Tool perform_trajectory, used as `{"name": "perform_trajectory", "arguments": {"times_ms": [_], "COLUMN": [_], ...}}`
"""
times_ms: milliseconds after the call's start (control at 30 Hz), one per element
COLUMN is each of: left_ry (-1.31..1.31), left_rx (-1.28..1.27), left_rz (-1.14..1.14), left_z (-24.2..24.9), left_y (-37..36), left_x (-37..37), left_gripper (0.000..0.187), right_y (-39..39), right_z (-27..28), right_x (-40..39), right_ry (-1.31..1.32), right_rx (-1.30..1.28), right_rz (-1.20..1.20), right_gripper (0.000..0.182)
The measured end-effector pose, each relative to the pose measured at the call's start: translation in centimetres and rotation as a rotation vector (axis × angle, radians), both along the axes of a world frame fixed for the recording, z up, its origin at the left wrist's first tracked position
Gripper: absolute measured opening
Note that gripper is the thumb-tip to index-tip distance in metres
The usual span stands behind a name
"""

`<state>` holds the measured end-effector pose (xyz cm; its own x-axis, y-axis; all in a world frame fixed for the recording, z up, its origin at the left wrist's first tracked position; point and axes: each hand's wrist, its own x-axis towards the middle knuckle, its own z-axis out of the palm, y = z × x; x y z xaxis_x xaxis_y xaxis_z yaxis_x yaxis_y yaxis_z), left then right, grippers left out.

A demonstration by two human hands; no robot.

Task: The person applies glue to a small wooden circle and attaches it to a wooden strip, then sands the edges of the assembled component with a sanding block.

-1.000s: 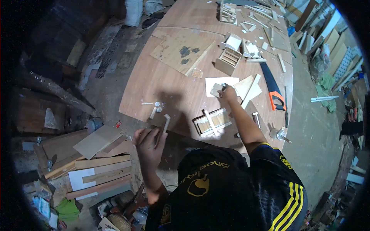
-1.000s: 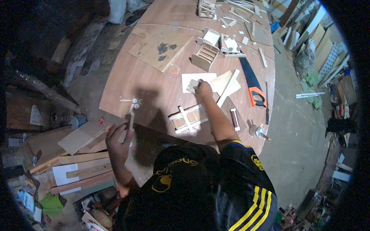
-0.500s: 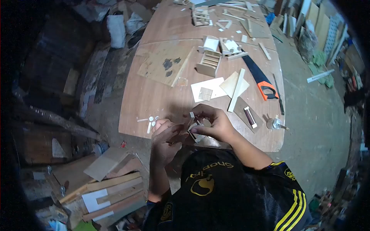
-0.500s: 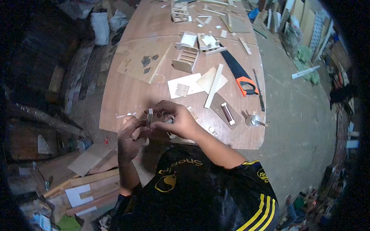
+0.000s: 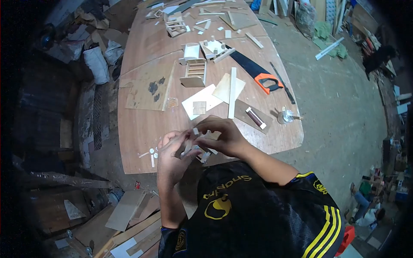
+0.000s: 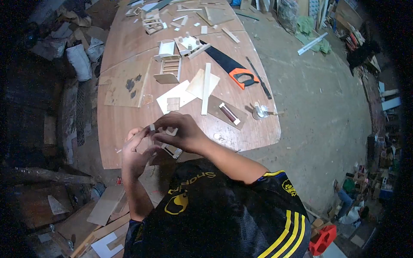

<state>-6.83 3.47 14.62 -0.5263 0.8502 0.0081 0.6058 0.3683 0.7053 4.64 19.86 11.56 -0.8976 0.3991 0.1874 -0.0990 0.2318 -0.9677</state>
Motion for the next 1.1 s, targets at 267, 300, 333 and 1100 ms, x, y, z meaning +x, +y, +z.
{"name": "perform_trajectory", "arguments": {"times_ms": [267, 300, 333, 1100], "left_ry": [0.144, 0.208, 0.21, 0.384], "left_rx": [0.126, 0.144, 0.138, 0.327], "left_rz": [0.097, 0.067, 0.071, -0.157], "left_z": [-2.0, -1.9, -1.8, 1.0], "left_y": [-0.4, -0.4, -0.4, 2.9], "left_x": [-0.5, -0.6, -0.6, -0.1], "left_gripper": [0.037, 0.037, 0.037, 0.038], "right_y": [1.0, 2.2, 3.3, -0.1], "right_z": [-2.6, -2.8, -5.7, 0.6], "right_x": [0.6, 1.5, 2.4, 6.8], "right_ry": [0.104, 0.018, 0.006, -0.055], "right_rx": [-0.043, -0.172, -0.198, -0.514], "right_rz": [0.011, 0.046, -0.084, -0.369], "right_gripper": [0.034, 0.037, 0.044, 0.061]}}
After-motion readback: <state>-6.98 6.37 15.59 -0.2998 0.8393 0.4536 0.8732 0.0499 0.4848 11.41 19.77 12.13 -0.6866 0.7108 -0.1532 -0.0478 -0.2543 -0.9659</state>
